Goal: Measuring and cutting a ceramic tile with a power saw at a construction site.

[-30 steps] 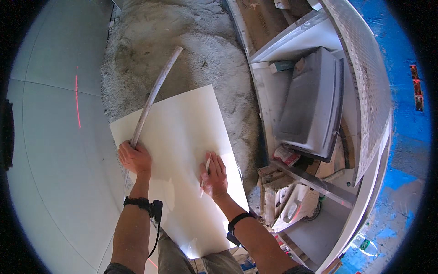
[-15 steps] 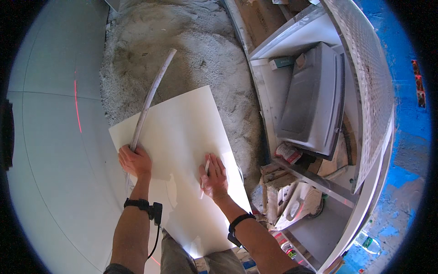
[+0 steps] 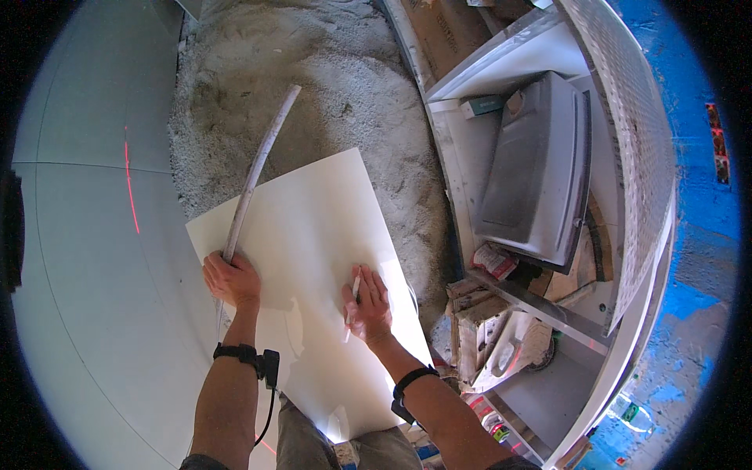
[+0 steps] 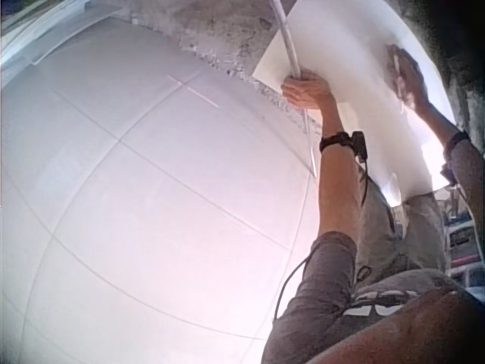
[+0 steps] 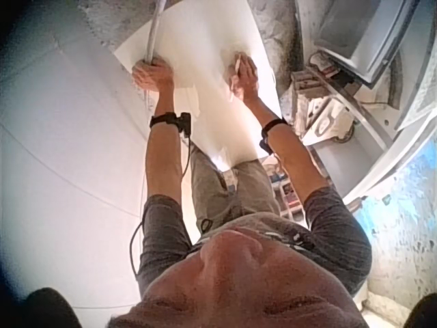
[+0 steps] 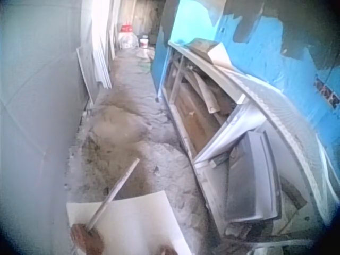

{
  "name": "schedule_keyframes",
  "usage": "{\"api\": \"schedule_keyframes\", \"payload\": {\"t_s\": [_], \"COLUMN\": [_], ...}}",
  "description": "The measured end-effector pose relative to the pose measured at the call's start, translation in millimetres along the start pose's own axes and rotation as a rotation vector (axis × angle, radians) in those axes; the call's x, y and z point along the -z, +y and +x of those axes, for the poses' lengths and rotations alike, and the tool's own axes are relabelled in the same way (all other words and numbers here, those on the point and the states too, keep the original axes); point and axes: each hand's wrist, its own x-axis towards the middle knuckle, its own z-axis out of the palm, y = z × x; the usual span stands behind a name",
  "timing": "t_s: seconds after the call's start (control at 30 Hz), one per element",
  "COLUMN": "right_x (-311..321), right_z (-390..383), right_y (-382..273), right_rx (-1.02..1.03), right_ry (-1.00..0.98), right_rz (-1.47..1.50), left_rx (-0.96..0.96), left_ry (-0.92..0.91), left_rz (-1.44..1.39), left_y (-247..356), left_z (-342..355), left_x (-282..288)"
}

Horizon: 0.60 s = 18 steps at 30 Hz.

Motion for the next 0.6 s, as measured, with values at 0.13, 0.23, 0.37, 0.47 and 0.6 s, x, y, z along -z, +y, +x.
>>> {"api": "schedule_keyframes", "payload": {"t_s": [0.13, 0.23, 0.37, 0.47, 0.6], "right_x": [2.3, 1.7, 0.0, 0.4, 1.6], "right_z": [1.9, 1.8, 1.0, 1.0, 2.6], "right_y": [-1.2, -1.2, -0.1, 0.0, -1.8], "right_rx": [0.001, 0.001, 0.010, 0.013, 0.009], "right_ry": [-0.010, -0.011, 0.000, 0.010, 0.008], "right_rz": [0.033, 0.035, 0.019, 0.021, 0.025], "left_rx": [0.001, 0.008, 0.023, 0.016, 0.025], "left_ry": [-0.021, -0.021, -0.028, -0.016, -0.034], "left_rz": [0.000, -0.014, -0.012, -0.014, -0.001], "left_y": [-0.8, 0.8, 1.7, 1.9, -1.2], "left_z": [0.5, 1.4, 0.9, 0.3, 0.6], "left_x": [1.1, 2.2, 1.8, 0.7, -0.1]}}
